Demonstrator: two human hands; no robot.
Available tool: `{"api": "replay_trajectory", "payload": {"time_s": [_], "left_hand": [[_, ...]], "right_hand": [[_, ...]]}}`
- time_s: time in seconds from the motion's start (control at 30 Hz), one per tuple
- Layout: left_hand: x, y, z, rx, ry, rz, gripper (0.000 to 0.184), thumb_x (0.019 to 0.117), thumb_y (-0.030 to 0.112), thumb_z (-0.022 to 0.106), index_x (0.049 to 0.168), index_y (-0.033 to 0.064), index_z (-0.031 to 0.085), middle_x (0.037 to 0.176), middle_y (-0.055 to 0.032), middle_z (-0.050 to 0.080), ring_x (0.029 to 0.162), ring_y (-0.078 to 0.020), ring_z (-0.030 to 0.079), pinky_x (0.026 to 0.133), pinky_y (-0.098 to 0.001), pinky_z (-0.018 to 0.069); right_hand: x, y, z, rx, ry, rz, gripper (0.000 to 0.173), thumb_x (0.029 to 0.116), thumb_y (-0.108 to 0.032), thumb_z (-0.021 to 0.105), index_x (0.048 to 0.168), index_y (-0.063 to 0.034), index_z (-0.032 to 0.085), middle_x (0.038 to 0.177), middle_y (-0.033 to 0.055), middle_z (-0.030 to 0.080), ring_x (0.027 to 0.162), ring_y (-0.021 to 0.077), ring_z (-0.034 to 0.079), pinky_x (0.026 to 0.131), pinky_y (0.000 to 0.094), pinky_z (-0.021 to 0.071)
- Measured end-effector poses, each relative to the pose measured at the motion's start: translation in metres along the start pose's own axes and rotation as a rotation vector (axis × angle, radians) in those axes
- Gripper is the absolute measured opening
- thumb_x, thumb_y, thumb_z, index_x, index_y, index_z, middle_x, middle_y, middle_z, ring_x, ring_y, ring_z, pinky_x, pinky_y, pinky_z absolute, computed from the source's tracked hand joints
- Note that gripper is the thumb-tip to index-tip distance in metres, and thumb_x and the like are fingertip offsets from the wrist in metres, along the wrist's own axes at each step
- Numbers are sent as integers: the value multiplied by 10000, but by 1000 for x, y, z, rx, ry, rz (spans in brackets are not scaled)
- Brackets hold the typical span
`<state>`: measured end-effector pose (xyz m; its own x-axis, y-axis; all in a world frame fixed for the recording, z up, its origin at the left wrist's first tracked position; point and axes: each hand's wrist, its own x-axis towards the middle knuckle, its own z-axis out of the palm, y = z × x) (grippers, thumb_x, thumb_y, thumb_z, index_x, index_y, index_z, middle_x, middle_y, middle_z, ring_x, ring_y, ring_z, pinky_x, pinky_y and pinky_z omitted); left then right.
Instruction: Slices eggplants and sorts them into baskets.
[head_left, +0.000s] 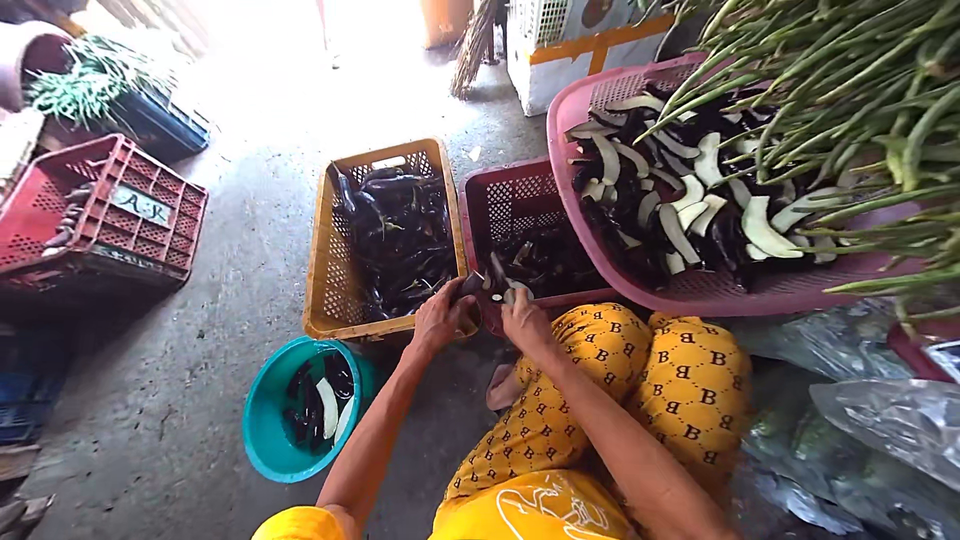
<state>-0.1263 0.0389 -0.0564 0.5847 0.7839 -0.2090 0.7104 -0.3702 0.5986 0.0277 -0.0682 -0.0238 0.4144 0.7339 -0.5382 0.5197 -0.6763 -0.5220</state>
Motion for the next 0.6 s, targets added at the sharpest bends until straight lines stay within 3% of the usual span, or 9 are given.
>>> {"api": "replay_trajectory", "payload": {"time_s": [0.1, 0.17, 0.2, 0.23, 0.27, 0.33, 0.43, 0.53, 0.6], "left_hand": [[3, -3, -3, -132, 29, 0, 508, 1058, 396, 522, 1475, 106, 539, 1341, -189, 646, 1254, -362, 608, 1071, -610, 426], [6, -5, -2, -215, 0, 45, 491, 1054, 354, 540, 1478, 106, 536, 1360, -169, 637, 1265, -314, 604, 1092, -568, 429], [8, -5, -2, -254, -22, 68, 480, 1052, 342, 548, 1471, 108, 543, 1348, -163, 643, 1254, -289, 610, 1090, -542, 438], [9, -5, -2, -272, -47, 85, 475, 1049, 341, 553, 1462, 107, 551, 1338, -159, 649, 1244, -273, 616, 1089, -522, 447], [10, -3, -2, -268, -76, 94, 473, 1048, 347, 555, 1452, 101, 559, 1329, -163, 652, 1236, -270, 620, 1089, -516, 448], [9, 1, -4, -227, -131, 96, 476, 1046, 367, 558, 1444, 106, 571, 1328, -161, 655, 1240, -273, 619, 1096, -518, 443], [6, 3, -9, -168, -163, 81, 478, 1054, 378, 533, 1453, 116, 567, 1343, -163, 648, 1260, -289, 605, 1104, -538, 420], [1, 0, -19, -270, -132, 76, 469, 1060, 316, 524, 1451, 58, 545, 1308, -178, 656, 1197, -239, 634, 1072, -456, 464], [-2, -5, -24, -327, -115, 102, 466, 1052, 279, 526, 1452, 41, 530, 1270, -164, 665, 1130, -187, 649, 1022, -398, 497]], "right_hand": [[11, 0, -18, 182, 102, -4, 475, 1100, -265, 441, 1517, -41, 410, 1228, 275, 664, 1146, 406, 663, 997, 550, 492], [20, 5, -11, 337, 117, -99, 476, 1063, -246, 542, 1480, -34, 457, 1113, 250, 681, 917, 362, 699, 862, 521, 547], [22, 6, -8, 399, 123, -168, 501, 1027, -198, 602, 1478, -34, 460, 1117, 233, 675, 870, 334, 696, 824, 501, 562], [24, 6, -7, 416, 138, -240, 543, 977, -140, 657, 1476, -38, 472, 1206, 219, 659, 925, 327, 698, 852, 505, 566], [25, 5, -7, 386, 148, -300, 593, 933, -100, 699, 1484, -46, 485, 1353, 204, 609, 1062, 340, 683, 932, 528, 548], [29, 6, -6, 262, 158, -376, 605, 912, -119, 745, 1475, -66, 528, 1509, 162, 526, 1259, 364, 611, 1038, 572, 487], [31, 7, -5, 166, 239, -309, 390, 979, -164, 684, 1343, -36, 629, 1315, 204, 660, 1161, 413, 656, 966, 618, 494], [33, 11, -10, 179, 363, -129, 388, 1025, -158, 585, 1372, 14, 571, 1374, 288, 578, 1104, 476, 658, 902, 648, 515], [34, 15, -13, 319, 407, -130, 502, 994, -228, 687, 1398, 30, 536, 1456, 304, 491, 1095, 482, 650, 893, 634, 525]]}}
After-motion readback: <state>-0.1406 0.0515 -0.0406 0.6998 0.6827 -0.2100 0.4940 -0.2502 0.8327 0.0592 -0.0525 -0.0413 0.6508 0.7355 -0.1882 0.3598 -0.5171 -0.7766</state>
